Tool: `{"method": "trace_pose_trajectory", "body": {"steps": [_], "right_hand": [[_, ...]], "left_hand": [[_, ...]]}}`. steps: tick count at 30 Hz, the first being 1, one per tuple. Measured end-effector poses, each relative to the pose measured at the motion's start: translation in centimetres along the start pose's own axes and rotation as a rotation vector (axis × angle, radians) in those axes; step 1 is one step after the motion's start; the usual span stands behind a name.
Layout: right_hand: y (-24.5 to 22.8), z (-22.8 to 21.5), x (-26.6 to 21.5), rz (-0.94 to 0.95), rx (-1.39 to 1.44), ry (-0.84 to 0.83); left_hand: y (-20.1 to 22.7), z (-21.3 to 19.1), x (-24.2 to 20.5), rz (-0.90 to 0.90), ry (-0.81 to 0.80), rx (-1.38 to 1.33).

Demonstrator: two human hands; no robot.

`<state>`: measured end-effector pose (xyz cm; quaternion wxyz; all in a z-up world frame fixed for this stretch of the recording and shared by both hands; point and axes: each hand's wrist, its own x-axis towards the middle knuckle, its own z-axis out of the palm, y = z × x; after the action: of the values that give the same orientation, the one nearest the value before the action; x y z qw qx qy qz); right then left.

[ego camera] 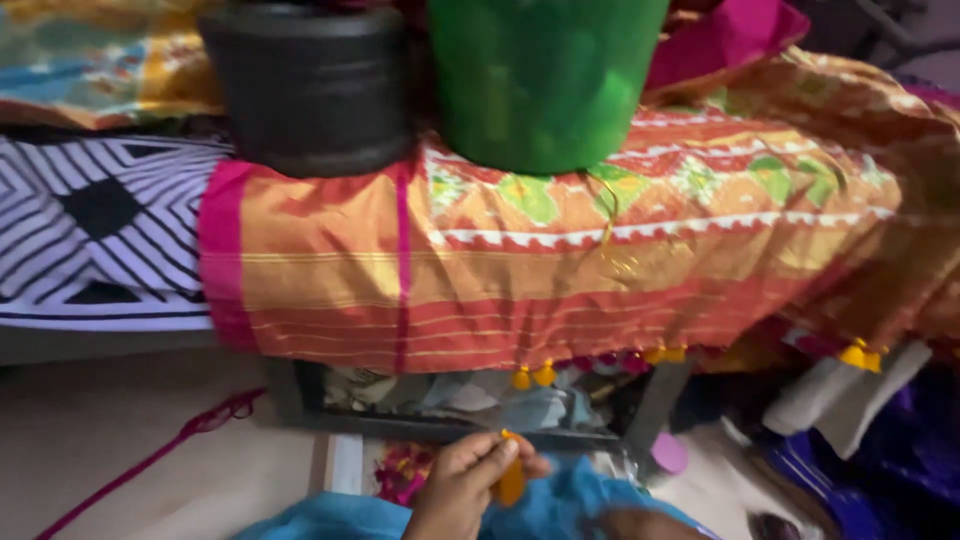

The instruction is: Tying decorative tassels (kuchu) onto the border of a saree.

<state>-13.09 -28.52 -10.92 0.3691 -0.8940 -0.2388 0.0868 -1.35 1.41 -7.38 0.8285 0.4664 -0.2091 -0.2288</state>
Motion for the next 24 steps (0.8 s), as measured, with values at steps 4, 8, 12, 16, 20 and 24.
{"method": "trace_pose_trajectory", "body": {"steps": [4, 8, 12, 16, 20, 24], "right_hand": [[-8.0, 0.5, 7.4, 0.079, 0.315, 0.021], [-8.7, 1.6, 12.0, 0.182, 0.617, 0.077], [-8.4, 2.2, 14.1, 0.152, 0.569, 0.099], [-7.2, 2.8, 15.1, 0.109, 0.189, 0.264], [-6.5, 3.2, 15.3, 0.014, -0.426, 0.365], [-8.9, 4.2, 15.2, -0.093, -0.528, 0.382]], "left_hand": [[4.0, 3.0, -1.7, -0.054, 0.062, -0.282], [4.7, -0.7, -2.7, 0.082, 0.125, -0.343], [3.9, -4.2, -4.1, 0.094, 0.326, -0.181], [-1.7, -10.8, -4.4, 0.075, 0.542, 0.113], [-6.4, -14.0, -4.6, 0.059, 0.564, 0.665], [-3.8, -9.1, -4.7, 0.344, 0.287, 1.085]]}}
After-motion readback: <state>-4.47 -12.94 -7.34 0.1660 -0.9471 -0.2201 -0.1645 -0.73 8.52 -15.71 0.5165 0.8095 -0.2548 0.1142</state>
